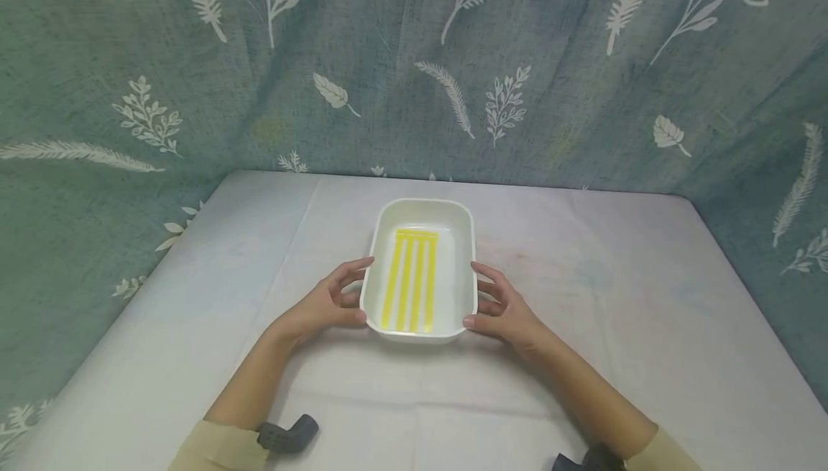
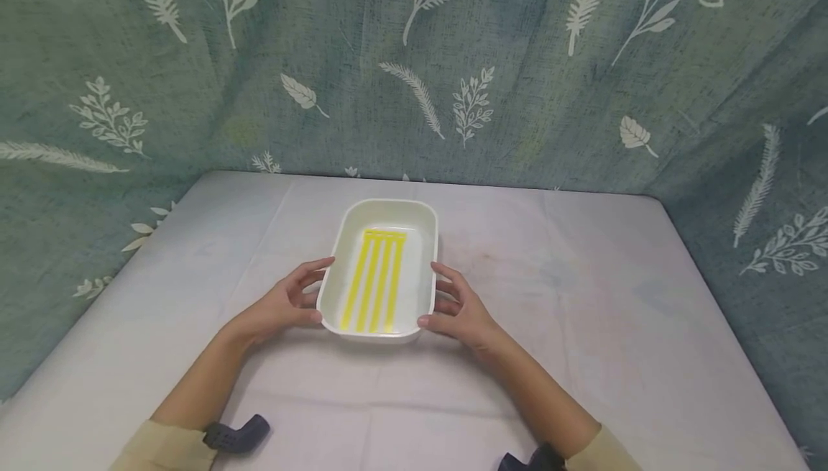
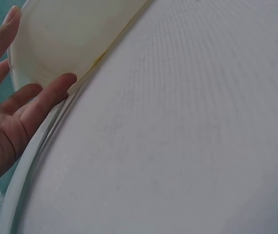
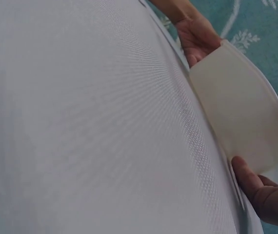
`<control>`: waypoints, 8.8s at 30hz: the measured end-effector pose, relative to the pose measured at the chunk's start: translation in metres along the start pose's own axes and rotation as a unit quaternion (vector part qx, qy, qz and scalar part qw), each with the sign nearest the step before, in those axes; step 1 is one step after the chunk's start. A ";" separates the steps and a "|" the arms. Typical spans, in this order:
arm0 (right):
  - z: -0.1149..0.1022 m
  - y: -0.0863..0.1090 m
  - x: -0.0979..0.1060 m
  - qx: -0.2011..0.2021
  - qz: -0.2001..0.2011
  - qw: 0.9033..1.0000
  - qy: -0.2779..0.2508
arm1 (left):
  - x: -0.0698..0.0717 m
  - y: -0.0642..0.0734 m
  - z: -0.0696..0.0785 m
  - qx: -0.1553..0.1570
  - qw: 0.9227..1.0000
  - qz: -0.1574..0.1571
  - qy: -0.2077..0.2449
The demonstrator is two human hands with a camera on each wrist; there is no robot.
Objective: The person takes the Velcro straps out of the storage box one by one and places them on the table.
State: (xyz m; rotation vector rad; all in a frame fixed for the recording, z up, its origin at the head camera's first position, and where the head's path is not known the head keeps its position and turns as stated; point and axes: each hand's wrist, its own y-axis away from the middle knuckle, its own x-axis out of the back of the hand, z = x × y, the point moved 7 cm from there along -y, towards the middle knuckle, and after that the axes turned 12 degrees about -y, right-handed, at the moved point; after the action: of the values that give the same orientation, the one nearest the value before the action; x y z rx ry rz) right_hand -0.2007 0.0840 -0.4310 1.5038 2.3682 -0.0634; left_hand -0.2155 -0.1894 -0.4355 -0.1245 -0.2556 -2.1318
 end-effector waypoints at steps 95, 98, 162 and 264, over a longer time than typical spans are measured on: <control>-0.058 0.068 0.098 0.002 0.069 0.980 0.188 | -0.087 -0.075 0.017 -0.045 0.999 -0.019 -0.024; -0.070 0.067 0.097 0.012 0.076 0.974 0.214 | -0.086 -0.076 0.017 -0.051 0.998 -0.021 -0.022; -0.064 -0.115 0.058 -0.076 0.004 0.984 0.160 | -0.091 -0.074 0.019 -0.060 0.997 0.007 -0.050; -0.077 -0.116 0.045 0.034 -0.050 0.998 0.022 | -0.095 -0.079 0.020 -0.039 0.998 0.010 -0.053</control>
State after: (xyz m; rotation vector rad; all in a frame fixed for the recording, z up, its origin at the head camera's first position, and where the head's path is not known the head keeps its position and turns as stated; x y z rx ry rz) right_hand -0.3404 0.0881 -0.3882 1.4303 2.4979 -0.1380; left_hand -0.2306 -0.0658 -0.4445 -0.2851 -0.2322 -2.1179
